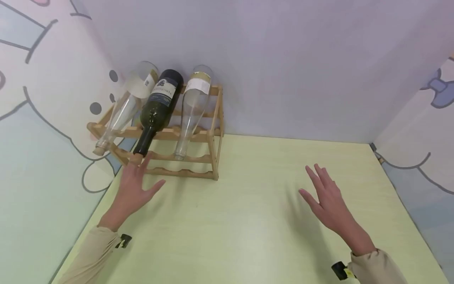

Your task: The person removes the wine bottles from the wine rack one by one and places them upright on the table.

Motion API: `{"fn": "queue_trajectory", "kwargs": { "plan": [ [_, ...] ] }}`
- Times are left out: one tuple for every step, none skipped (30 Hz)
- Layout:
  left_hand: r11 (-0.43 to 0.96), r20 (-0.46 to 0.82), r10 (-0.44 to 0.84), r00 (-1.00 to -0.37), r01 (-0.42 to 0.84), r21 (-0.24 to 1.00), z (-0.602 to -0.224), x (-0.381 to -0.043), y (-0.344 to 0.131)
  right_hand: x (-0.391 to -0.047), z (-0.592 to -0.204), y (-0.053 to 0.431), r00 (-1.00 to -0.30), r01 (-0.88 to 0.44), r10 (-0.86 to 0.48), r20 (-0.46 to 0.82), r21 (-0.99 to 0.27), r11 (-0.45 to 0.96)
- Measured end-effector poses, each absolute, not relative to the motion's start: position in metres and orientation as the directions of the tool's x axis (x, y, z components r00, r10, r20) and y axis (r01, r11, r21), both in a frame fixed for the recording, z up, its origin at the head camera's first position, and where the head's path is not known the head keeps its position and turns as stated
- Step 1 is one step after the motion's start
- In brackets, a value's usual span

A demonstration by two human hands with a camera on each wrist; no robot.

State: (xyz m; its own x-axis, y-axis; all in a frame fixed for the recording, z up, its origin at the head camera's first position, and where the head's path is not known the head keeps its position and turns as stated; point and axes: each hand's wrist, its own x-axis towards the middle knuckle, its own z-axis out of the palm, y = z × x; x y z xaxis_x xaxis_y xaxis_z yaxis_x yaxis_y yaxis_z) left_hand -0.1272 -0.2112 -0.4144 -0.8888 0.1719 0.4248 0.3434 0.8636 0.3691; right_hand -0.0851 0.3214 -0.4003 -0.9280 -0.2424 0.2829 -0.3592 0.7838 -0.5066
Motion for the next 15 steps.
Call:
{"fn": "queue_trajectory", "kwargs": {
  "plan": [
    [0.854, 0.424, 0.157, -0.892, 0.338, 0.395, -0.415, -0.127, -0.213, -0.085, -0.399, 0.32, -0.931, -0.355, -0.239, 0.276, -0.528, 0.771],
    [0.842, 0.413, 0.137, -0.9, 0.326, 0.431, -0.415, -0.125, -0.214, -0.084, -0.398, 0.318, -0.933, -0.35, -0.235, 0.271, -0.549, 0.759],
    [0.828, 0.399, 0.116, -0.91, 0.31, 0.467, -0.415, -0.124, -0.216, -0.084, -0.396, 0.317, -0.934, -0.35, -0.232, 0.271, -0.564, 0.748],
    [0.812, 0.378, 0.091, -0.921, 0.289, 0.508, -0.415, -0.122, -0.217, -0.083, -0.395, 0.315, -0.934, -0.35, -0.23, 0.274, -0.574, 0.741],
    [0.791, 0.356, 0.067, -0.932, 0.267, 0.551, -0.414, -0.121, -0.219, -0.083, -0.393, 0.314, -0.934, -0.35, -0.226, 0.278, -0.581, 0.735],
    [0.764, 0.338, 0.045, -0.94, 0.25, 0.594, -0.413, -0.119, -0.219, -0.083, -0.392, 0.312, -0.931, -0.356, -0.223, 0.288, -0.584, 0.73],
    [0.74, 0.319, 0.024, -0.947, 0.232, 0.632, -0.412, -0.117, -0.22, -0.083, -0.39, 0.311, -0.928, -0.361, -0.218, 0.302, -0.586, 0.725],
    [0.717, 0.311, 0.004, -0.95, 0.219, 0.662, -0.411, -0.116, -0.221, -0.083, -0.389, 0.309, -0.924, -0.368, -0.212, 0.319, -0.588, 0.72],
    [0.697, 0.313, -0.014, -0.95, 0.215, 0.684, -0.41, -0.115, -0.222, -0.083, -0.388, 0.307, -0.919, -0.377, -0.208, 0.336, -0.589, 0.715],
    [0.677, 0.32, -0.033, -0.947, 0.215, 0.704, -0.409, -0.115, -0.223, -0.084, -0.387, 0.306, -0.913, -0.387, -0.204, 0.353, -0.592, 0.707],
    [0.653, 0.334, -0.051, -0.941, 0.222, 0.725, -0.409, -0.115, -0.224, -0.085, -0.386, 0.304, -0.908, -0.396, -0.199, 0.369, -0.6, 0.695],
    [0.628, 0.345, -0.072, -0.936, 0.226, 0.744, -0.407, -0.114, -0.224, -0.086, -0.385, 0.302, -0.903, -0.404, -0.194, 0.383, -0.608, 0.683],
    [0.606, 0.354, -0.098, -0.93, 0.226, 0.762, -0.406, -0.114, -0.225, -0.087, -0.384, 0.3, -0.901, -0.408, -0.186, 0.392, -0.619, 0.671],
    [0.579, 0.359, -0.126, -0.925, 0.225, 0.783, -0.405, -0.114, -0.225, -0.088, -0.383, 0.297, -0.898, -0.413, -0.181, 0.402, -0.625, 0.663],
    [0.549, 0.357, -0.154, -0.921, 0.22, 0.806, -0.403, -0.114, -0.225, -0.09, -0.382, 0.295, -0.896, -0.416, -0.175, 0.408, -0.633, 0.653]
  ]
}}
